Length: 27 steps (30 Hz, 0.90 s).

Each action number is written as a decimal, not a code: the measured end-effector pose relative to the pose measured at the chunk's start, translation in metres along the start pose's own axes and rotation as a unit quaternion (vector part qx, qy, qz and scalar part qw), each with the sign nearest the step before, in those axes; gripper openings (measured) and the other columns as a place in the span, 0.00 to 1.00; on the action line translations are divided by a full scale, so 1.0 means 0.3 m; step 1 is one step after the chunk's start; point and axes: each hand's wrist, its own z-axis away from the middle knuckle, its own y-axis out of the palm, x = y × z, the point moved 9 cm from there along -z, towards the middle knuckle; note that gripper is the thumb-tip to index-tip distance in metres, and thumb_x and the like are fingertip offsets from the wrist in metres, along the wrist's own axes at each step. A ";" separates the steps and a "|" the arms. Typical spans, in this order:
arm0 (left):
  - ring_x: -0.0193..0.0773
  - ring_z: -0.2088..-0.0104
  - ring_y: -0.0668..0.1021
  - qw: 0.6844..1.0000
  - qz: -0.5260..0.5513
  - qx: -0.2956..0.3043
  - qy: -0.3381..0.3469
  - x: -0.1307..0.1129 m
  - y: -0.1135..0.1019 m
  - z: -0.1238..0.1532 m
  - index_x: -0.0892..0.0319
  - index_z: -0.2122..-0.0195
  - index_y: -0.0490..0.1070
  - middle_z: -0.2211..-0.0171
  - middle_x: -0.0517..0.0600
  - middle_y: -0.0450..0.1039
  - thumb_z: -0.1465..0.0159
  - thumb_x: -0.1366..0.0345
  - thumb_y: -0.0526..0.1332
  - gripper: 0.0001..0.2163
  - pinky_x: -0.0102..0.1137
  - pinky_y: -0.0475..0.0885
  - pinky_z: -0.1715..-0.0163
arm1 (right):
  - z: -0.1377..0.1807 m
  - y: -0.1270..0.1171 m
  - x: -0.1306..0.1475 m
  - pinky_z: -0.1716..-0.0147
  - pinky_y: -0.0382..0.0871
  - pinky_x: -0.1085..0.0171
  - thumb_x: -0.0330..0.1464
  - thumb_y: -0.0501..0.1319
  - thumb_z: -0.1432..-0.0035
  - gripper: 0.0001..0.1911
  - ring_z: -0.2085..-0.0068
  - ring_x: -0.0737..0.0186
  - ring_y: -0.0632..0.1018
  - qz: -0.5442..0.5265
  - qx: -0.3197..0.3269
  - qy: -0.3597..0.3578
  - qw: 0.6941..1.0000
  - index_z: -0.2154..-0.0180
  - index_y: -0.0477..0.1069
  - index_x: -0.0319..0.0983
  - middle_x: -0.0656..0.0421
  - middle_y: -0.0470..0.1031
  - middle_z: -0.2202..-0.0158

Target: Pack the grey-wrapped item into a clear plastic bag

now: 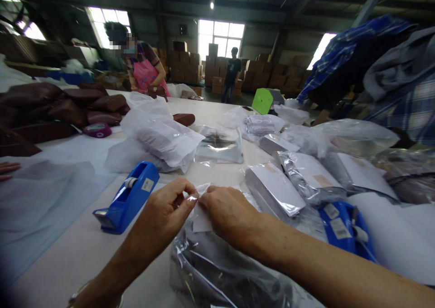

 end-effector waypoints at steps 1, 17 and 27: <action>0.31 0.74 0.73 1.000 -0.003 0.000 -0.003 0.006 0.002 -0.001 0.57 0.69 0.68 0.72 0.43 0.71 0.34 0.67 0.58 0.05 0.29 0.63 0.71 | 0.003 0.014 -0.003 0.66 0.64 0.65 0.23 0.56 0.41 0.11 0.64 0.61 0.78 0.012 0.008 0.011 1.000 0.61 0.76 0.39 0.54 0.80 0.61; 0.37 0.70 0.75 0.984 -0.159 0.082 0.012 -0.032 -0.001 -0.147 0.56 0.71 0.74 0.72 0.45 0.76 0.37 0.66 0.58 0.07 0.30 0.61 0.72 | 0.069 -0.011 0.119 0.51 0.71 0.59 0.30 0.57 0.41 0.08 0.53 0.58 0.75 -0.107 -0.088 -0.042 0.989 0.60 0.73 0.38 0.54 0.76 0.56; 0.36 0.67 0.75 1.000 0.007 -0.015 0.020 0.015 -0.036 -0.071 0.58 0.70 0.69 0.70 0.46 0.72 0.36 0.68 0.54 0.08 0.30 0.67 0.65 | 0.185 0.027 0.150 0.63 0.80 0.57 0.25 0.61 0.47 0.19 0.55 0.47 0.81 0.240 -0.183 -0.103 0.948 0.52 0.72 0.30 0.43 0.79 0.54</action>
